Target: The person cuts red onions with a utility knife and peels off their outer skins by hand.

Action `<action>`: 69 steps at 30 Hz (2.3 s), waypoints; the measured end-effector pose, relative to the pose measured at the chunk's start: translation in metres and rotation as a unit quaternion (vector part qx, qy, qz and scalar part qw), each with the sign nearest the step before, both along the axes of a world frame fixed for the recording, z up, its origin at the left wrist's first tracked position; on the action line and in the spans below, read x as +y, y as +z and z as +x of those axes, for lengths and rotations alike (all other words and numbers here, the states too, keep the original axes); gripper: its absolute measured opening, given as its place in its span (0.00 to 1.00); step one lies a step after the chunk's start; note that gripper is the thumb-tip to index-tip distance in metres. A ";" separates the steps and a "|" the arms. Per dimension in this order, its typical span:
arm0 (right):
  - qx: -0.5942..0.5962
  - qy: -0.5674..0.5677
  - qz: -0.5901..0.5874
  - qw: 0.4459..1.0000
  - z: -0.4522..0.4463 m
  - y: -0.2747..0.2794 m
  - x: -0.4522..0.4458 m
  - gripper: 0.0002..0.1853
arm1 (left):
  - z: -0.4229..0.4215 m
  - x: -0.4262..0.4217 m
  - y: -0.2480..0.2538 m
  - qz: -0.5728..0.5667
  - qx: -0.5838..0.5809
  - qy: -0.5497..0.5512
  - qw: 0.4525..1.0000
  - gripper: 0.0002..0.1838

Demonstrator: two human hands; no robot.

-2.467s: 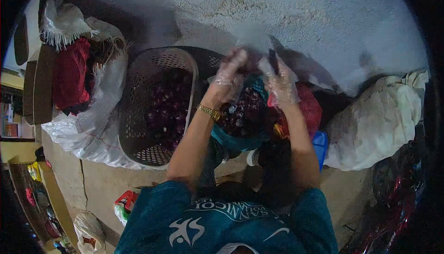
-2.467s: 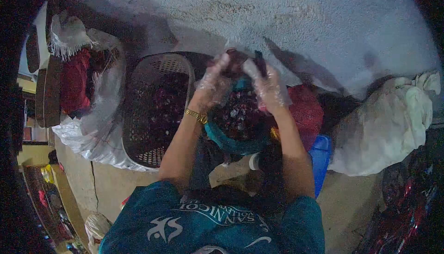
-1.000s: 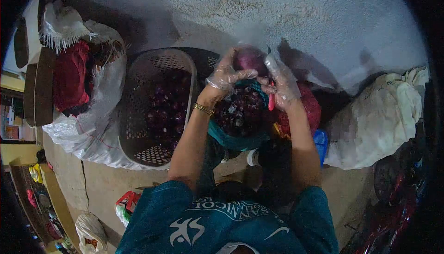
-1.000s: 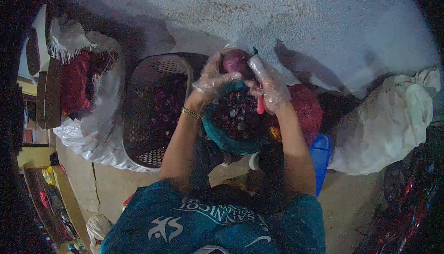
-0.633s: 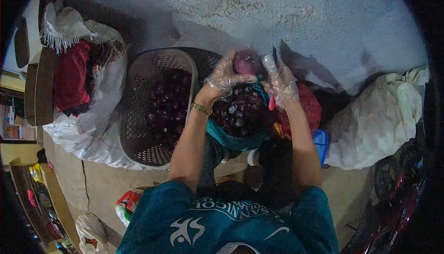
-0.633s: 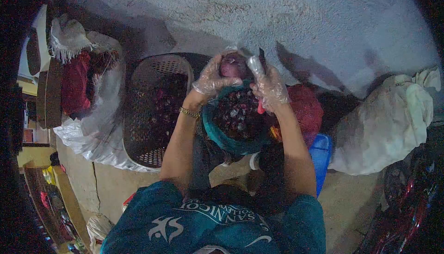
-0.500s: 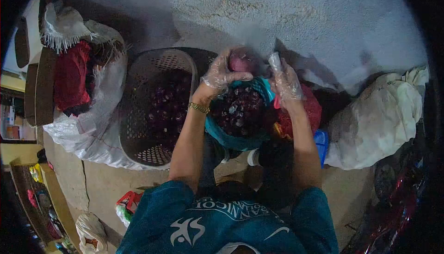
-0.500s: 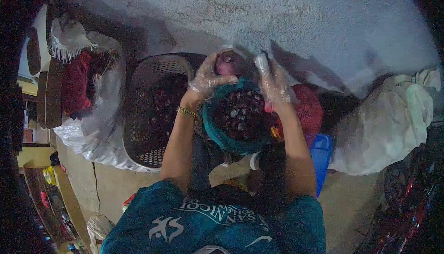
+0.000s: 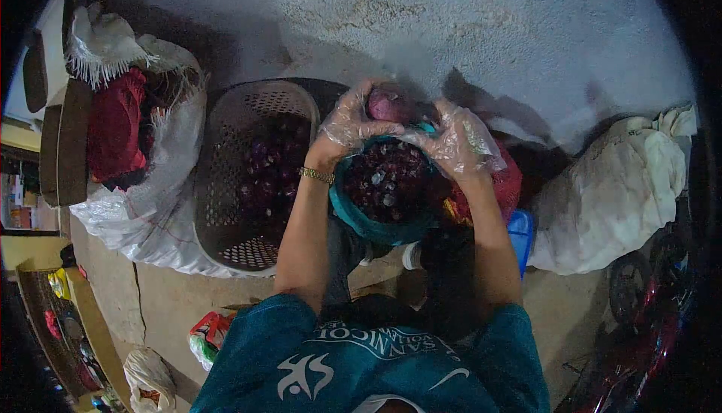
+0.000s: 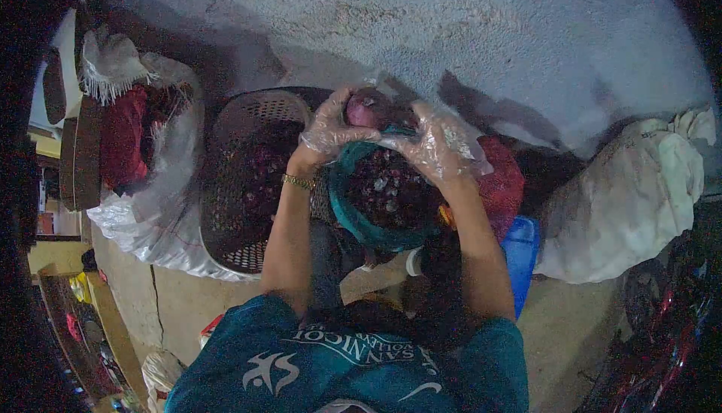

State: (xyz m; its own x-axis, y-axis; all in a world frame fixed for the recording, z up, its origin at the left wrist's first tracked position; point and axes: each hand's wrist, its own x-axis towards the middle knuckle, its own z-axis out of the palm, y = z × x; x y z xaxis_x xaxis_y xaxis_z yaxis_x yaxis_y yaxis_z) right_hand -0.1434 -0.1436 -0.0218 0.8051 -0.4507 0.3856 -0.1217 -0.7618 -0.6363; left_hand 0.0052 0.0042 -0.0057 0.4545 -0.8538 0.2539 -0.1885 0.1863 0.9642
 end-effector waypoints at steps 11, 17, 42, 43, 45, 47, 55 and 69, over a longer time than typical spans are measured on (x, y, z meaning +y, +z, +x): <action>0.094 -0.037 -0.102 0.990 -0.001 0.021 0.010 0.34 | 0.003 -0.002 -0.007 0.012 -0.039 0.009 0.999 0.36; 0.126 -0.031 -0.053 0.990 -0.001 0.024 0.010 0.31 | 0.003 -0.002 -0.009 0.021 -0.027 0.014 0.999 0.37; -0.024 -0.070 -0.093 0.993 0.009 0.043 0.017 0.28 | -0.004 -0.017 -0.030 -0.099 0.345 -0.003 0.933 0.36; -0.038 -0.067 -0.084 0.993 0.011 0.045 0.019 0.29 | -0.007 -0.017 -0.028 -0.098 0.345 -0.003 0.934 0.36; -0.052 -0.064 -0.075 0.994 0.014 0.044 0.019 0.29 | -0.017 -0.015 -0.021 -0.153 0.409 -0.046 0.899 0.35; -0.033 -0.065 -0.061 0.995 0.017 0.040 0.019 0.28 | -0.024 -0.016 -0.018 -0.174 0.427 -0.040 0.886 0.34; -0.065 -0.051 -0.034 0.996 0.024 0.051 0.034 0.24 | -0.031 -0.020 -0.030 -0.223 0.517 -0.020 0.826 0.34; -0.051 -0.051 -0.070 0.995 0.032 0.046 0.039 0.29 | -0.034 -0.017 -0.022 -0.312 0.672 -0.086 0.666 0.43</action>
